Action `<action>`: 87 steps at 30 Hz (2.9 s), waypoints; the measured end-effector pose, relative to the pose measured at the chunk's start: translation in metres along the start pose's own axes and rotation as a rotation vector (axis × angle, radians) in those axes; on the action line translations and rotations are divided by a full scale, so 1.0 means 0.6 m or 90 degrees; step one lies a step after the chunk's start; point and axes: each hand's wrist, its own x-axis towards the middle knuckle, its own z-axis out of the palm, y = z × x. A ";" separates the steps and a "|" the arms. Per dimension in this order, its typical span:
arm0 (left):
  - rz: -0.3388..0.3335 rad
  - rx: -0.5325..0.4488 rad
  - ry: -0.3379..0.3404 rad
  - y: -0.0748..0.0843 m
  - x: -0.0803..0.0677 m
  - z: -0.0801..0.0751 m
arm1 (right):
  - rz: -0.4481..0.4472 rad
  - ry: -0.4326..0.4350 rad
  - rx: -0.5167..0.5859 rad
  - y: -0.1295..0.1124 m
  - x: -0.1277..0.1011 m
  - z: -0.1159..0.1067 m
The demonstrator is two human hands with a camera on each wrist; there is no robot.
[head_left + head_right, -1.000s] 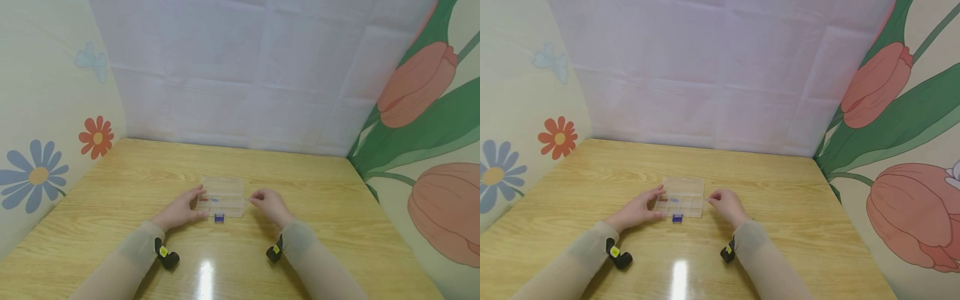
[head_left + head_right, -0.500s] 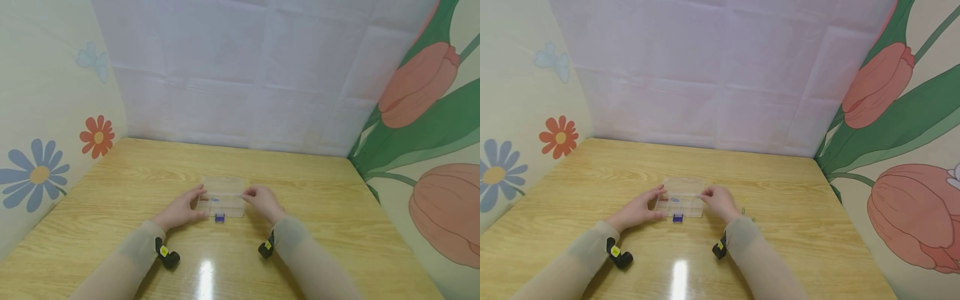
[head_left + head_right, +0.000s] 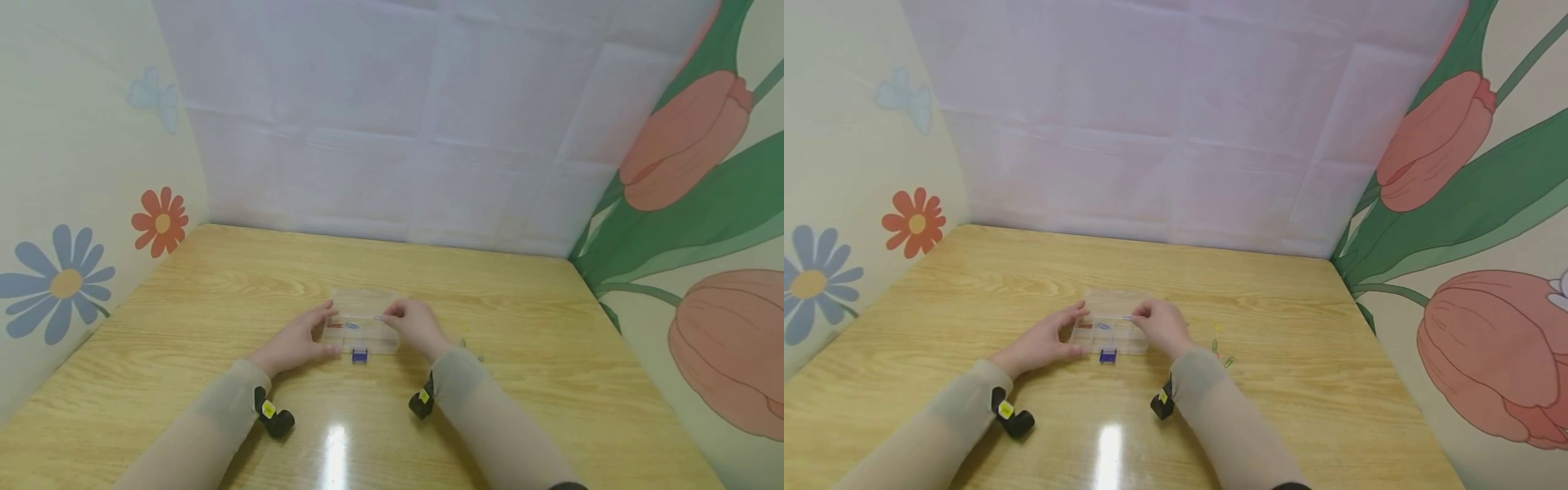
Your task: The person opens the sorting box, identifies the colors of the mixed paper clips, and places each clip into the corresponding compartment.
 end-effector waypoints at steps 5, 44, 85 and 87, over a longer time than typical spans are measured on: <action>-0.002 -0.004 0.000 0.002 -0.001 -0.001 | -0.001 -0.001 -0.010 -0.009 0.004 0.006; -0.014 -0.017 -0.007 0.000 0.001 -0.001 | -0.025 -0.004 -0.072 -0.042 0.035 0.057; 0.002 -0.027 -0.004 0.001 -0.001 -0.001 | -0.034 -0.011 -0.072 -0.047 0.031 0.067; 0.000 -0.026 -0.004 0.000 0.000 -0.001 | -0.036 -0.009 -0.068 -0.045 0.029 0.065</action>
